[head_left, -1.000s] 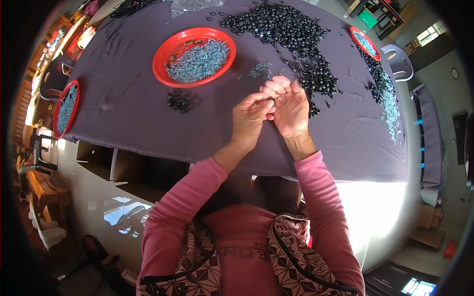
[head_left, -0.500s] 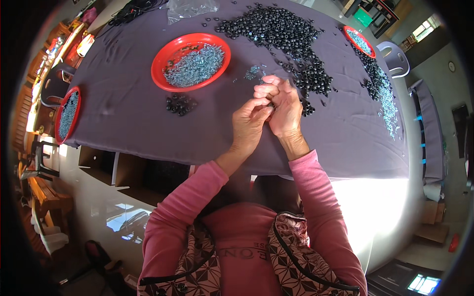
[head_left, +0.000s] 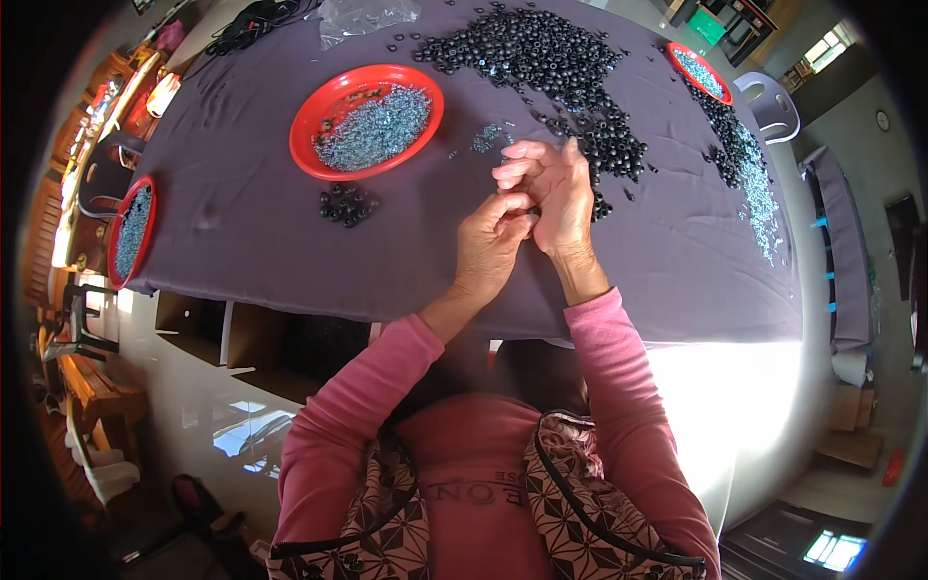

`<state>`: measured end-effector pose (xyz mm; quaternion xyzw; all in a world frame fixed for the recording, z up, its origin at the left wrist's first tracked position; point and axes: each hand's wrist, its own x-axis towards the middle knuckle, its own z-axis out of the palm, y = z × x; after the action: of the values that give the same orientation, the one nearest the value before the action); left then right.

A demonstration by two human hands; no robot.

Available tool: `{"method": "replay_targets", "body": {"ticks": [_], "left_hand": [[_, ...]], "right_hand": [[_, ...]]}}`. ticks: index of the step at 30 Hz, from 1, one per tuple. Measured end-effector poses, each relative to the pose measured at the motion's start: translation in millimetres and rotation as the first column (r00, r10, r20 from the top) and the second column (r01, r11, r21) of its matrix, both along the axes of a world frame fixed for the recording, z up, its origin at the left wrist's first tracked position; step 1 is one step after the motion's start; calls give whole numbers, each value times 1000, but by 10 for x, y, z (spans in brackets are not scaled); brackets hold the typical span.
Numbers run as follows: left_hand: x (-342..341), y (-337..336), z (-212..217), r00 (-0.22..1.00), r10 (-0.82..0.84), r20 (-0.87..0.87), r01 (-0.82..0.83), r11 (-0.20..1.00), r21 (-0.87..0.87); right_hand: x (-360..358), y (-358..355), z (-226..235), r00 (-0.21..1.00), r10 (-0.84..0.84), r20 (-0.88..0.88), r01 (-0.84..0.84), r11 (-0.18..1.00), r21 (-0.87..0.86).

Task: The person assembles components by picking up small pieces and inserting them into black rings by hand, then placing the assembled pieces on the table.

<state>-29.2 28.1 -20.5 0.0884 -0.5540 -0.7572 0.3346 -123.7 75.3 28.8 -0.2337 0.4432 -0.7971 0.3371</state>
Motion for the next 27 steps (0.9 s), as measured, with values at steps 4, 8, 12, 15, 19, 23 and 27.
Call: {"method": "replay_targets", "body": {"ticks": [4,8,12,15,19,23,27], "left_hand": [[-18,14,27,1000,-25,3,25,999,34],[83,-88,81,998,-52,20,48,983,175],[273,-370,63,983,-170,-71,184,887,425],[297,-452,122,946,-275,-173,325,811,487],[374,-503,105,922,-311,-229,386,733,560],[408,-480,114,917,-344,-203,398,744,536],[399,-415,117,923,-341,-181,383,752,536]], "right_hand": [[-50,71,-15,997,35,67,-29,996,-80],[-172,254,113,969,-225,-99,208,966,-154],[-682,817,364,820,-420,-389,440,897,-42],[-1058,1326,307,659,-304,-688,625,731,275],[-1170,1552,-7,558,-29,-829,626,671,398],[-1101,1430,-139,483,25,-876,622,694,362],[-1093,1358,-183,374,67,-925,682,656,324]]}}
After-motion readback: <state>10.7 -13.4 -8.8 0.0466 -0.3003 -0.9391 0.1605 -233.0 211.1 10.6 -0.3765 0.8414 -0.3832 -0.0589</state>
